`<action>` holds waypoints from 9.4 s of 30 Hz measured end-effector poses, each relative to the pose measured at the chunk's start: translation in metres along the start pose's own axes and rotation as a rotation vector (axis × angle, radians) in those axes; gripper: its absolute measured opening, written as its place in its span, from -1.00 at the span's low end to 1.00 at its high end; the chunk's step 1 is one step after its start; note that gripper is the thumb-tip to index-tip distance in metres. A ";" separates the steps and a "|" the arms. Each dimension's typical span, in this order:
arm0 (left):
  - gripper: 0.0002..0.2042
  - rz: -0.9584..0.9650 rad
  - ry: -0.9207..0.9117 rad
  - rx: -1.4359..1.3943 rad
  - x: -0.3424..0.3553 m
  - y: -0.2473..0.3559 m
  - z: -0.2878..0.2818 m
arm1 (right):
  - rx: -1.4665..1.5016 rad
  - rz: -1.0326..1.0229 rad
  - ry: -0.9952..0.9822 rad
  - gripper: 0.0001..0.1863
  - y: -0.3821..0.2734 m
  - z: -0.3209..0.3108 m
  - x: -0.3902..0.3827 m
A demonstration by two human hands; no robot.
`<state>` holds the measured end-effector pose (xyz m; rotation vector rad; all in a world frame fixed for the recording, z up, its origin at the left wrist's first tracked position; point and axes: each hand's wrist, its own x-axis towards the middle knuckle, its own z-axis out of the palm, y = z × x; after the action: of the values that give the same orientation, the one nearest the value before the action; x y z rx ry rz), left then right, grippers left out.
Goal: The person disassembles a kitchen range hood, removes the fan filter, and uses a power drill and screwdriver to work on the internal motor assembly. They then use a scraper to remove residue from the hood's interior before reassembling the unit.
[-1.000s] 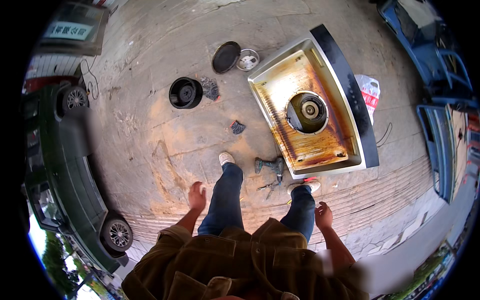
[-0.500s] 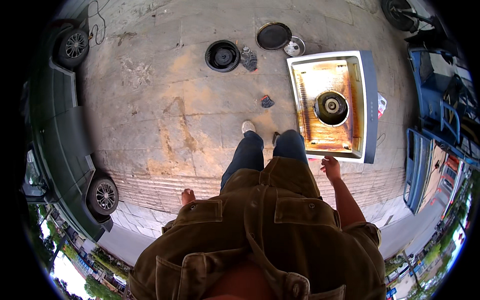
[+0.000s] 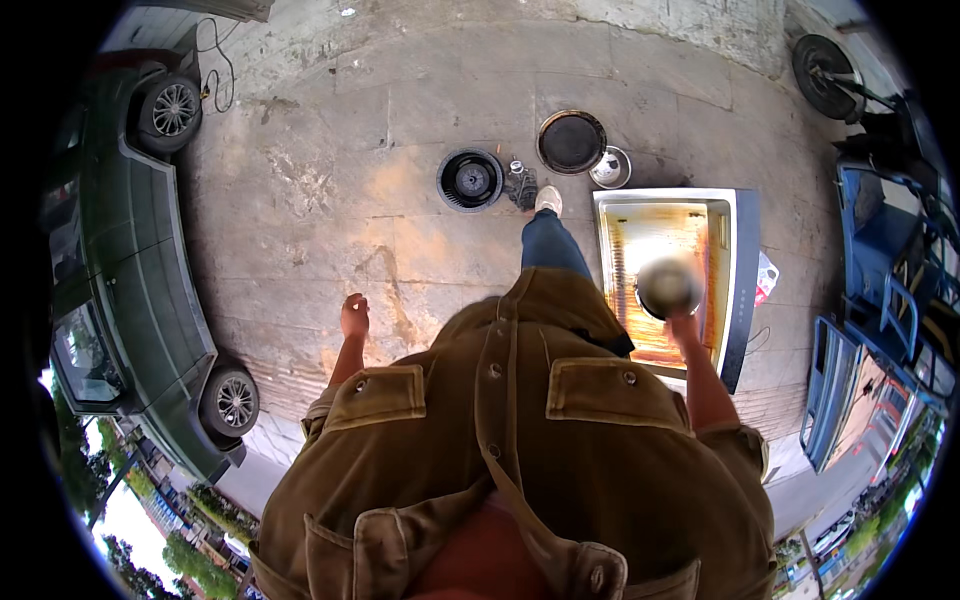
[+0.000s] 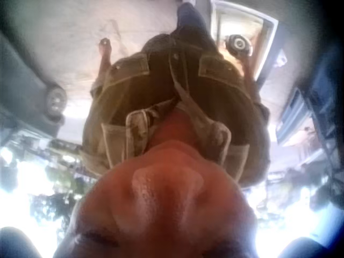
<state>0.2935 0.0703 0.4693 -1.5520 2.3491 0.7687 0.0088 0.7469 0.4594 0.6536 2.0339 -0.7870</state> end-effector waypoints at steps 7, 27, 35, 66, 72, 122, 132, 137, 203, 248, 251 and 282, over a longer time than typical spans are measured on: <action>-0.73 -0.156 -0.136 -0.006 0.049 0.029 -0.041 | 0.140 -0.437 -0.166 -0.74 -0.354 -0.031 0.069; -0.71 0.508 0.108 -0.085 0.735 0.519 -0.251 | 0.096 -0.199 -0.125 -0.89 -0.844 0.064 0.231; -0.69 0.710 -0.104 -0.032 0.892 0.828 -0.282 | -0.212 -0.081 -0.148 -0.86 -0.996 0.017 0.339; -0.80 0.748 -0.100 -0.229 1.338 1.413 -0.519 | 0.040 -0.168 0.053 -0.84 -1.745 -0.214 0.357; -0.75 0.858 -0.313 0.068 1.336 1.518 -0.504 | 0.093 -0.369 -0.135 -0.79 -1.858 -0.252 0.431; -0.90 0.710 0.960 -0.130 1.931 2.361 -0.929 | 0.343 -0.377 -0.016 -0.75 -2.834 -0.663 0.900; -0.81 0.626 1.059 -0.077 2.160 2.515 -1.102 | 0.075 -0.246 -0.119 -0.77 -2.901 -0.637 0.898; -0.57 0.398 0.883 -0.146 2.275 2.539 -1.143 | 0.159 -0.103 -0.011 -0.75 -2.983 -0.657 0.860; -0.56 0.207 0.801 -0.191 2.264 2.700 -1.150 | 0.187 -0.306 -0.021 -0.83 -2.994 -0.628 0.863; -0.74 -0.762 1.473 -1.944 1.102 2.147 -0.530 | -1.750 -2.089 -2.329 -0.71 -2.592 -0.304 0.387; -0.76 -1.153 1.499 -1.573 1.062 2.108 -0.503 | -1.770 -1.828 -2.051 -0.78 -2.572 -0.243 0.389; -0.80 -2.397 0.941 -1.851 0.831 1.747 -0.203 | -1.836 -0.736 -2.041 -0.85 -1.933 0.129 0.030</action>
<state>-1.6117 -0.1611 0.7874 1.9152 1.3758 -0.5756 -1.2654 -0.6317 0.9376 -1.4546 0.2002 0.3945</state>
